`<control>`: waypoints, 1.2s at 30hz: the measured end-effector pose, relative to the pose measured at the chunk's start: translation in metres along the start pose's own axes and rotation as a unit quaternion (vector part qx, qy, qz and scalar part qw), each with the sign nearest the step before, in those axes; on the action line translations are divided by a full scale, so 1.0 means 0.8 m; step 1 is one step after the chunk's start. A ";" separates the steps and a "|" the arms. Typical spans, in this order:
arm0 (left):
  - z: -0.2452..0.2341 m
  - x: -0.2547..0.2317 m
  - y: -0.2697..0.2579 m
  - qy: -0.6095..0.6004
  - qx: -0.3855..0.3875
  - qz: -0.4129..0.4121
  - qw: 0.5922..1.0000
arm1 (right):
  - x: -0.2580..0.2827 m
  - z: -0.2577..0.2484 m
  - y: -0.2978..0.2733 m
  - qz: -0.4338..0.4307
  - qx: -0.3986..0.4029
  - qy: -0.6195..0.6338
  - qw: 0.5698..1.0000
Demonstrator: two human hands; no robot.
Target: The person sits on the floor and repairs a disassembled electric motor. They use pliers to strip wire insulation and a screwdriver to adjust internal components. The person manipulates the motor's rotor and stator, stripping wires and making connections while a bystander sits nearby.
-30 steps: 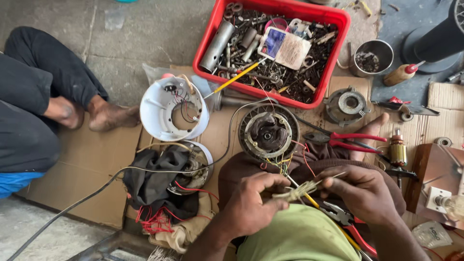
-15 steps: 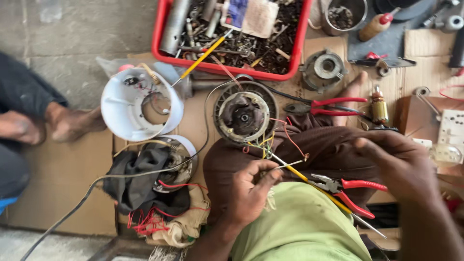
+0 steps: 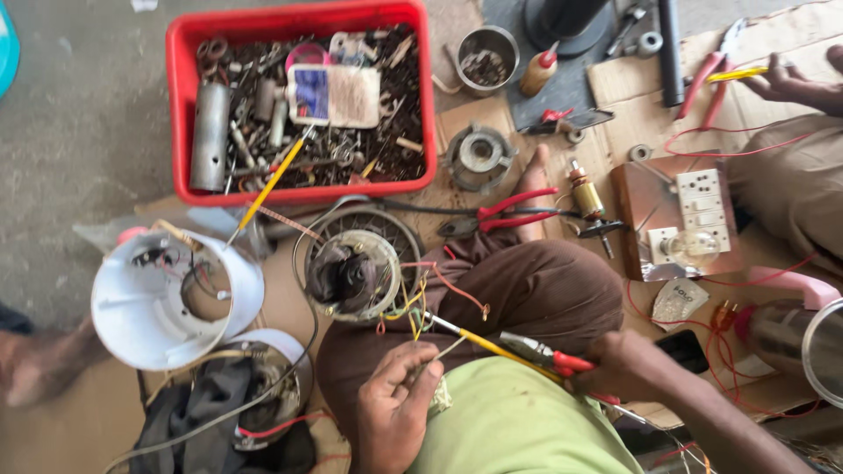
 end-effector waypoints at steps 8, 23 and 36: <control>0.020 0.033 0.012 -0.058 -0.021 -0.147 0.987 | 0.013 -0.006 -0.030 -0.154 0.034 0.206 0.966; 0.073 0.020 0.037 -0.120 0.024 -0.182 0.976 | 0.024 -0.061 -0.052 -0.164 0.035 0.201 0.965; 0.092 -0.010 0.054 -0.192 -0.038 -0.087 0.977 | 0.040 -0.003 -0.041 -0.127 0.106 0.442 0.882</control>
Point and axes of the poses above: each hand's wrist, its own y-axis towards the middle knuckle, its own z-axis out of the palm, x = y × z, the point moved 8 cm from there along y, towards the middle knuckle, and after that the axes turned 4 degrees about -x, right-handed, at the moved point
